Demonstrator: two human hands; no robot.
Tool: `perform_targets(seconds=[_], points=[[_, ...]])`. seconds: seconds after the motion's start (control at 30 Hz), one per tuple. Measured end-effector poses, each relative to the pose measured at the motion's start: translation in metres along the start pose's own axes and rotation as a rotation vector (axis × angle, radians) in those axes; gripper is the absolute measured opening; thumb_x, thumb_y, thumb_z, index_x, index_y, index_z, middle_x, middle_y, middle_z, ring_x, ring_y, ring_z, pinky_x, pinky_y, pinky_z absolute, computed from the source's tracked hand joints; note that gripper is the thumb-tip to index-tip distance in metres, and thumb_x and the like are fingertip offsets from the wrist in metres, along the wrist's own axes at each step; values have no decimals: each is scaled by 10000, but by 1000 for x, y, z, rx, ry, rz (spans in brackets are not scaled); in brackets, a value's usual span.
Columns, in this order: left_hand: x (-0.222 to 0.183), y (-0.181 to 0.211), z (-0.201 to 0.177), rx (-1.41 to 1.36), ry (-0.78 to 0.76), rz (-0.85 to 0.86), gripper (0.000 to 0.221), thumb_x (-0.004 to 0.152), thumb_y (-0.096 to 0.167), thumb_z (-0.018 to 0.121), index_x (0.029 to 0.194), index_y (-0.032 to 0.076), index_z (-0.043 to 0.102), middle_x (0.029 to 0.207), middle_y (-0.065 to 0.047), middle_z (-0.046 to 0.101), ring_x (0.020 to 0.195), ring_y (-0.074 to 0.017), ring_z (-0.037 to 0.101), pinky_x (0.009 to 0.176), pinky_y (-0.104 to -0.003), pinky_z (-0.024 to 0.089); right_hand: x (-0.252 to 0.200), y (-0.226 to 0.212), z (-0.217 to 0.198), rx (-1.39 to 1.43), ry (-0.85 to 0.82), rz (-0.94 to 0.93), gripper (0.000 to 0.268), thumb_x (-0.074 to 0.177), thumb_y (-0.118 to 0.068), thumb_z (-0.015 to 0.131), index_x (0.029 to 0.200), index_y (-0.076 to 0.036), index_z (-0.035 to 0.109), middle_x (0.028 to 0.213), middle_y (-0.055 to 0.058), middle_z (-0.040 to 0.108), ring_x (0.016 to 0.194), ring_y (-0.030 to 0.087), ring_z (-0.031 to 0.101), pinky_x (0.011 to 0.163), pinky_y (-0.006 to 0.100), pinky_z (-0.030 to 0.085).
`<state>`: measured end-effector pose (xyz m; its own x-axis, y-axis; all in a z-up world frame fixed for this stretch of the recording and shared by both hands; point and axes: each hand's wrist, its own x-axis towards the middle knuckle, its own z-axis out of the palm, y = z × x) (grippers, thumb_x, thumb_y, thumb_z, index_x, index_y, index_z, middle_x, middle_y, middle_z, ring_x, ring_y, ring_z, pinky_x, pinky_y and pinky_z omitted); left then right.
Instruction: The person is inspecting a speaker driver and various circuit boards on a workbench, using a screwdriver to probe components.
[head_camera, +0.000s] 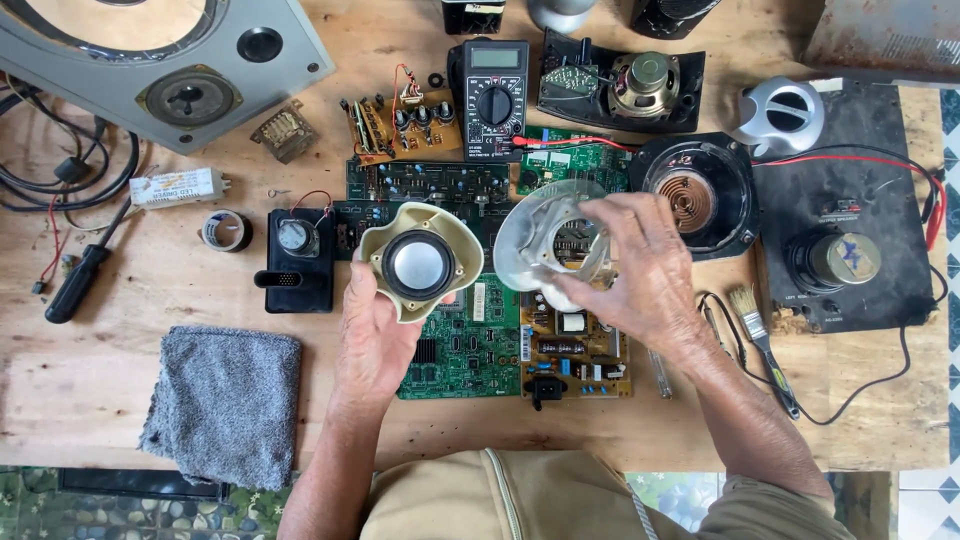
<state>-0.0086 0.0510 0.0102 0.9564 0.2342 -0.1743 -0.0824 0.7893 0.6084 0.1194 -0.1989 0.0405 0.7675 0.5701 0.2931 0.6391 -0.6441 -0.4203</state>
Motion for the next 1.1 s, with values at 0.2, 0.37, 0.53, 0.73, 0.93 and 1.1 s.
perform_targets(seconds=[0.2, 0.37, 0.53, 0.73, 0.93, 1.1], points=[[0, -5, 10, -45, -25, -34, 486, 996, 499, 465, 1318, 138, 503, 1143, -168, 618, 1007, -302, 635, 895, -494, 561, 12, 1, -20, 6, 62, -110, 668, 667, -292, 906, 1239, -58, 652, 1079, 120, 564, 980, 260, 538, 788, 372, 567], [1, -10, 10, -33, -17, -50, 509, 989, 492, 465, 1326, 111, 496, 1138, -194, 619, 995, -318, 638, 873, -502, 564, 17, 10, -24, 90, 73, -122, 648, 687, -265, 918, 1236, -55, 645, 1083, 116, 572, 987, 288, 562, 748, 356, 564], [-2, -11, 17, -25, -14, -66, 502, 989, 458, 480, 1326, 87, 497, 1136, -208, 618, 993, -321, 636, 867, -511, 560, 21, 15, -25, 156, 81, -100, 630, 697, -197, 918, 1234, -27, 636, 1081, 143, 571, 977, 300, 570, 709, 335, 580], [-1, -11, 21, 12, -6, -63, 465, 995, 441, 476, 1296, 88, 499, 1102, -185, 618, 972, -303, 635, 849, -491, 553, 22, 2, -28, 45, 98, -195, 726, 612, -155, 931, 1262, -42, 627, 1135, 140, 540, 1032, 325, 513, 812, 404, 548], [-1, -11, 19, 30, 4, -64, 483, 993, 434, 467, 1325, 83, 483, 1098, -196, 627, 969, -305, 639, 845, -493, 550, 20, 0, -27, 15, 150, -214, 702, 646, -162, 933, 1277, -62, 642, 1169, 130, 515, 1078, 324, 469, 896, 424, 513], [-1, -14, 17, 21, -12, -72, 474, 988, 435, 486, 1293, 71, 479, 1072, -200, 619, 954, -308, 636, 849, -490, 544, 18, 2, -25, -3, 179, -252, 685, 655, -164, 930, 1275, -71, 654, 1160, 132, 550, 1077, 343, 494, 934, 453, 448]])
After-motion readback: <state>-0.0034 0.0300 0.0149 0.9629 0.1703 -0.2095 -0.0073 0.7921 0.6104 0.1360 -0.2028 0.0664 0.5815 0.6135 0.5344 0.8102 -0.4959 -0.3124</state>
